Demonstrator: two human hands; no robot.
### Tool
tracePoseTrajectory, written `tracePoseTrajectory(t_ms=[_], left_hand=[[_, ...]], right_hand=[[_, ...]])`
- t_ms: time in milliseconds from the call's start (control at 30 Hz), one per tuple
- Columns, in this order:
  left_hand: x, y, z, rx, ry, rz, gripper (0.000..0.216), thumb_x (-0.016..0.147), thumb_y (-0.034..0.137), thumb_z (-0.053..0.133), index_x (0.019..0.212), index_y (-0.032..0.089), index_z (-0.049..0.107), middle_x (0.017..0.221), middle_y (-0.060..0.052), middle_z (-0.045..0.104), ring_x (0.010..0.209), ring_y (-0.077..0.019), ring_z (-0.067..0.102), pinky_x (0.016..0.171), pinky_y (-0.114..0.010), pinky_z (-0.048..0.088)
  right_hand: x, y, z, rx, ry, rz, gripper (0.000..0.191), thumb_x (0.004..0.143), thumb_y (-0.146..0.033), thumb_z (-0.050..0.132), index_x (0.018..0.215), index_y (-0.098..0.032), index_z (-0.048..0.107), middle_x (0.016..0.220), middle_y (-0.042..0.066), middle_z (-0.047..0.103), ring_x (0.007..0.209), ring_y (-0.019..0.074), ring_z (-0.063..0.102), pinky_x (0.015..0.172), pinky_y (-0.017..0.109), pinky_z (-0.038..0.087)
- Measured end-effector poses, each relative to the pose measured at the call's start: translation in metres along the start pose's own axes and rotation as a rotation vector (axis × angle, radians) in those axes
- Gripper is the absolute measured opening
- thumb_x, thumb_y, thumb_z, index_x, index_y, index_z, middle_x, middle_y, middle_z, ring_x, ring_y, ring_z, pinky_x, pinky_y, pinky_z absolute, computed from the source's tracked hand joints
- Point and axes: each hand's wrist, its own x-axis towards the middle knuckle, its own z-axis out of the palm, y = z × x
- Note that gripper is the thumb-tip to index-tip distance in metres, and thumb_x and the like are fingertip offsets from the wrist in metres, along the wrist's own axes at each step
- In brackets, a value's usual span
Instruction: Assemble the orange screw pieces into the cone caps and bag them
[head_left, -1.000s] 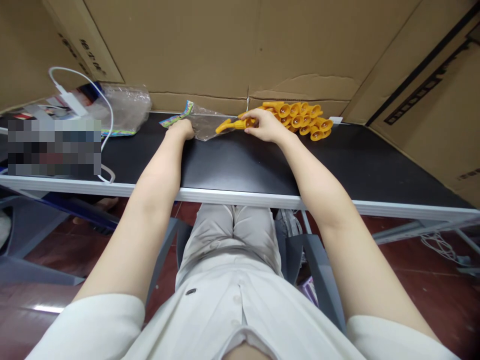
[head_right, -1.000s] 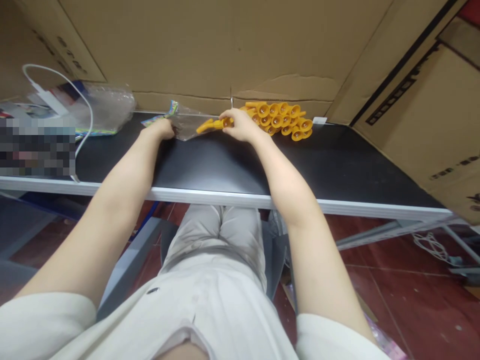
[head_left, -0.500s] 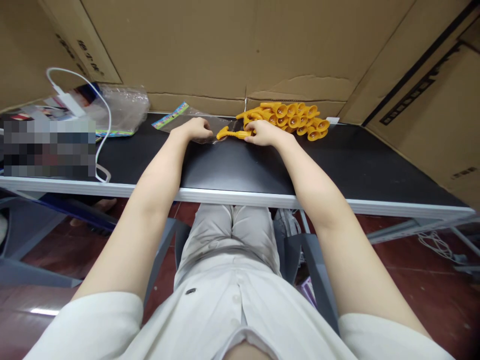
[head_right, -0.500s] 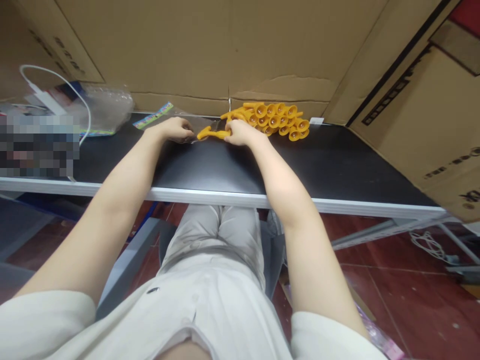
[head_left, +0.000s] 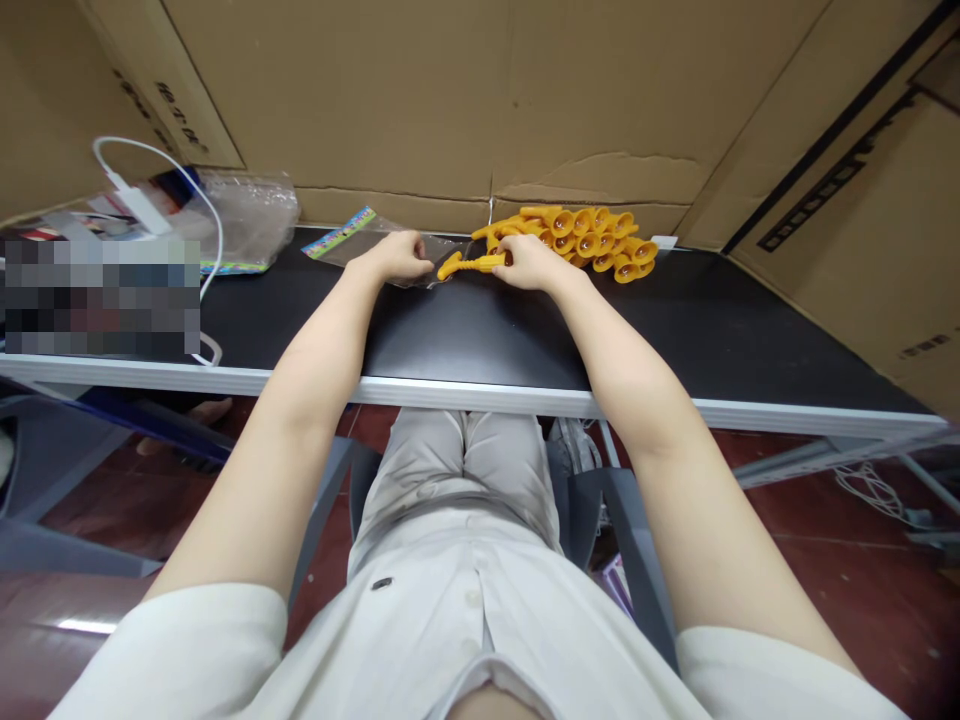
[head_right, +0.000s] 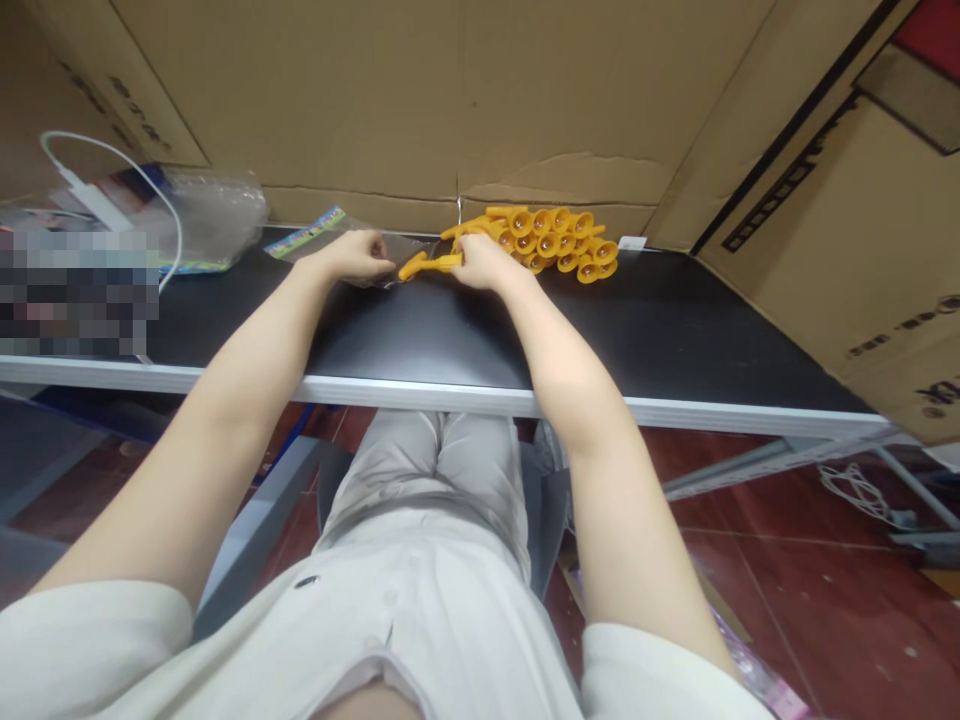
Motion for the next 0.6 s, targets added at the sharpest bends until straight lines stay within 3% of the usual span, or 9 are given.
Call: tracePoseTrajectory(t_ms=[133,233,367,600], left_hand=[[-0.002,0.006,0.001,0.049,-0.076,-0.007,0.027,0.076,0.029,0.076,0.102,0.022,0.082,0.105,-0.01,0.084,0.118,-0.0388,0.076,0.107,-0.039,0.06],[-0.007,0.013,-0.002,0.088,-0.037,-0.01,0.033,0.076,0.021,0.07,0.106,0.017,0.083,0.113,-0.014,0.083,0.125,-0.039,0.074,0.113,-0.04,0.056],[-0.01,0.016,-0.007,0.04,0.105,-0.053,0.04,0.083,0.025,0.064,0.119,0.014,0.079,0.127,-0.018,0.079,0.138,-0.041,0.067,0.122,-0.047,0.05],[-0.016,0.021,-0.016,-0.08,0.419,-0.157,0.035,0.102,0.044,0.053,0.125,0.023,0.071,0.135,-0.009,0.08,0.142,-0.0355,0.066,0.121,-0.049,0.048]], right_hand=[[0.001,0.001,0.003,0.009,0.001,0.023,0.018,0.093,-0.025,0.078,0.108,-0.015,0.08,0.112,0.017,0.079,0.111,0.038,0.074,0.105,0.051,0.06],[0.001,0.001,0.003,0.041,0.001,0.018,0.017,0.093,-0.027,0.08,0.107,-0.016,0.079,0.112,0.017,0.078,0.113,0.0375,0.073,0.107,0.05,0.058],[0.001,0.002,0.002,0.087,0.006,-0.014,0.021,0.096,-0.032,0.077,0.11,-0.016,0.077,0.115,0.017,0.078,0.112,0.0363,0.072,0.108,0.05,0.057],[0.003,-0.002,0.002,0.1,0.138,-0.082,0.035,0.101,-0.036,0.068,0.129,-0.018,0.075,0.123,0.017,0.077,0.118,0.0359,0.07,0.113,0.053,0.056]])
